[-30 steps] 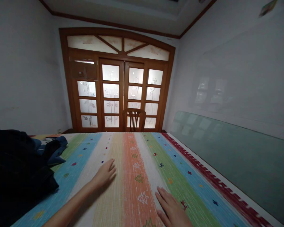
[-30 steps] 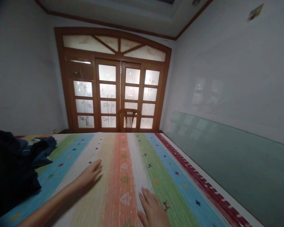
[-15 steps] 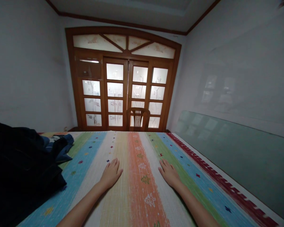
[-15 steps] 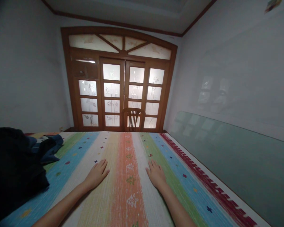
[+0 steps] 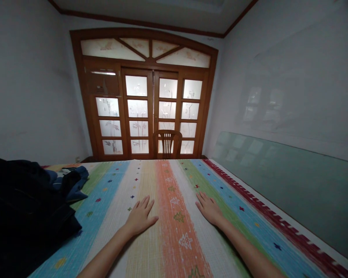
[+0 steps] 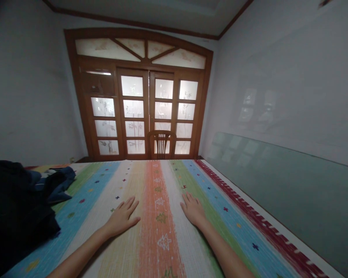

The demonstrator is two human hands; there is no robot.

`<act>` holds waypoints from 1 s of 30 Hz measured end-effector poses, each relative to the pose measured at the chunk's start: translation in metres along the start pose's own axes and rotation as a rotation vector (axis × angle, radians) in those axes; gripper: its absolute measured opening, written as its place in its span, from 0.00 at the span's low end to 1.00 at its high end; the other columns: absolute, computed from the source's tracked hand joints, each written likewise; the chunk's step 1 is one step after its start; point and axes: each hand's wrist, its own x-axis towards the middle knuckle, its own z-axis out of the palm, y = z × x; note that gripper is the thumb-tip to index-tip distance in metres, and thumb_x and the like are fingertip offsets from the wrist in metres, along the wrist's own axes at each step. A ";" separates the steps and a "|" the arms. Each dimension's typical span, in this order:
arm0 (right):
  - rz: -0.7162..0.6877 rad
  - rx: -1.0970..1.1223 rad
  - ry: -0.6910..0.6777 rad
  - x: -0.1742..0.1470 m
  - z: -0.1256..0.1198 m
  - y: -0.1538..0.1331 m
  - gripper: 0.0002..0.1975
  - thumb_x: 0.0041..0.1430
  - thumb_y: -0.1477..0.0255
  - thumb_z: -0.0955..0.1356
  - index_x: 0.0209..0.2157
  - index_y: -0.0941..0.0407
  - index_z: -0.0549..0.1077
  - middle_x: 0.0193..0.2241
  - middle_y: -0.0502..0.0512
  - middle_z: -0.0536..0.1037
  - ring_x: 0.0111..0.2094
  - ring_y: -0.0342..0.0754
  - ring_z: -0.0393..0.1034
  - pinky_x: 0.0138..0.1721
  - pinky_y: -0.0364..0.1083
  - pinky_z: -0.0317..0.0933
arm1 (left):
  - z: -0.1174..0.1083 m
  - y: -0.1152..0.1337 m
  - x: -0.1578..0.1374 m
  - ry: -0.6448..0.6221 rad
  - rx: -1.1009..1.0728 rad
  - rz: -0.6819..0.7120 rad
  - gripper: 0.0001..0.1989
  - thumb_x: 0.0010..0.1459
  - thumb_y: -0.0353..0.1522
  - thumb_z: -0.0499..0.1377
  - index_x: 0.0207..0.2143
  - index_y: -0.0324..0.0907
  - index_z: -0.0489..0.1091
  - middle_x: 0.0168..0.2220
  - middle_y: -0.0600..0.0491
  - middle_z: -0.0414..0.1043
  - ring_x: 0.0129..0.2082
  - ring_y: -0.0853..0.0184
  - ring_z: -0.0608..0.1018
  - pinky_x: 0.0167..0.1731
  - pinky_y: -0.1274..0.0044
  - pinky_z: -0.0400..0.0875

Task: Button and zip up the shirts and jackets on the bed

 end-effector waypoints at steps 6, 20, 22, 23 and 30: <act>0.016 -0.003 -0.015 0.000 0.001 0.004 0.26 0.58 0.63 0.50 0.55 0.60 0.50 0.57 0.57 0.47 0.57 0.49 0.40 0.54 0.51 0.37 | 0.003 0.005 -0.001 -0.010 0.044 0.005 0.35 0.52 0.48 0.41 0.55 0.33 0.48 0.57 0.41 0.42 0.57 0.58 0.48 0.53 0.65 0.45; -0.001 0.002 0.020 0.002 0.006 0.004 0.25 0.58 0.64 0.50 0.55 0.61 0.52 0.56 0.58 0.49 0.56 0.50 0.42 0.53 0.53 0.39 | 0.003 0.018 0.001 0.013 0.042 0.043 0.34 0.53 0.48 0.40 0.55 0.33 0.48 0.57 0.39 0.43 0.57 0.59 0.48 0.53 0.66 0.45; -0.009 0.005 0.035 0.002 0.007 0.006 0.25 0.58 0.64 0.51 0.54 0.61 0.53 0.56 0.58 0.50 0.56 0.49 0.43 0.53 0.52 0.40 | 0.003 0.018 0.001 0.013 0.045 0.043 0.35 0.53 0.48 0.39 0.55 0.33 0.48 0.57 0.39 0.43 0.57 0.59 0.48 0.53 0.66 0.45; -0.015 0.006 0.044 0.002 0.007 0.008 0.25 0.58 0.64 0.51 0.54 0.61 0.54 0.56 0.57 0.51 0.56 0.49 0.44 0.53 0.51 0.41 | 0.003 0.017 0.002 0.013 0.047 0.044 0.35 0.53 0.48 0.39 0.55 0.33 0.48 0.57 0.40 0.43 0.57 0.59 0.48 0.53 0.66 0.45; 0.096 -0.046 0.104 -0.018 0.002 0.078 0.24 0.57 0.68 0.52 0.50 0.67 0.60 0.53 0.63 0.58 0.53 0.51 0.52 0.52 0.47 0.46 | 0.005 0.017 0.002 0.020 0.056 0.038 0.35 0.53 0.48 0.38 0.55 0.33 0.48 0.57 0.40 0.43 0.57 0.59 0.48 0.53 0.66 0.45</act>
